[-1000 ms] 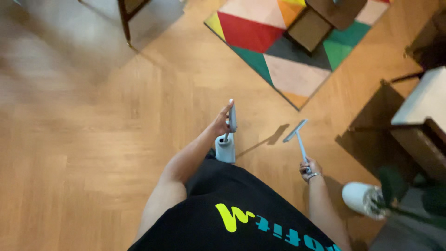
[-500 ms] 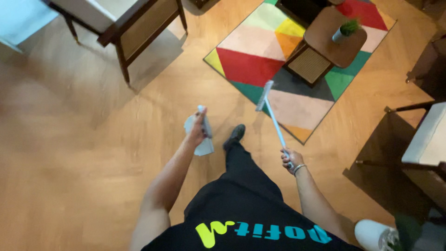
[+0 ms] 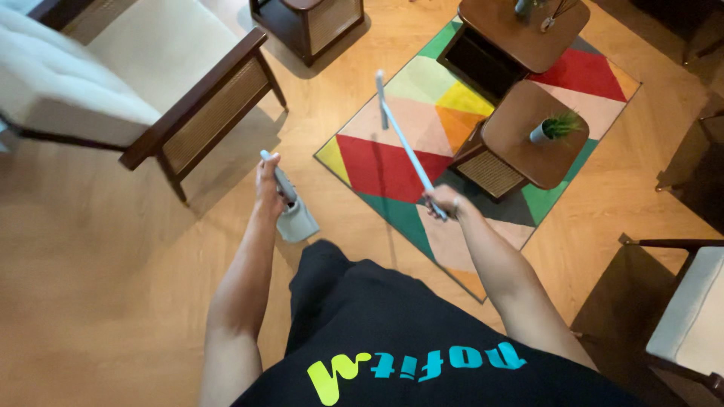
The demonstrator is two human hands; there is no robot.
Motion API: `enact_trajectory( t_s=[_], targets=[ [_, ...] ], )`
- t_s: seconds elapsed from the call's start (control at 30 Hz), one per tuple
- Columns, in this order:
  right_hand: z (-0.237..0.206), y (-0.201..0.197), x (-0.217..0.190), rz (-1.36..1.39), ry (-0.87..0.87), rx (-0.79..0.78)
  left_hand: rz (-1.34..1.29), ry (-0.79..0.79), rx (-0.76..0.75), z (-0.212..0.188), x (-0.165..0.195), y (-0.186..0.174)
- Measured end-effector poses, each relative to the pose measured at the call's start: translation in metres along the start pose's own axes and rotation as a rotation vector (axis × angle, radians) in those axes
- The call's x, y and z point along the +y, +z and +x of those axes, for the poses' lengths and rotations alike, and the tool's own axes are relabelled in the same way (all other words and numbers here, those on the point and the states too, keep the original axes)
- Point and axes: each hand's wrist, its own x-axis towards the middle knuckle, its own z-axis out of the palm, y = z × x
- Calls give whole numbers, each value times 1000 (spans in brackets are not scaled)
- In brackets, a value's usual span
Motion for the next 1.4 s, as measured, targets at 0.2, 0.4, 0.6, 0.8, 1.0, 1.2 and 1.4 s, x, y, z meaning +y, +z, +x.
enact_trajectory(
  t_s=[0.2,0.4,0.6,0.8,1.0,1.2,1.4],
  targets=[
    [111,-34,-149,-6,-12,-50,-35,35,-13,129,27,90],
    [217,-98,-240,-117,15,-31,-38,-5,-23,282,72,188],
    [297,-198,-276,-77,78,138,53,62,6,415,82,317],
    [391,-290,-324,-66,87,212,127,-73,63,532,88,452],
    [482,-382,-389,105,47,158,206,-60,72,630,69,582],
    [565,-492,-478,157,37,160,188,-95,36,708,74,679],
    [667,-556,-558,232,17,165,-21,-155,-97,804,80,739]
  ],
)
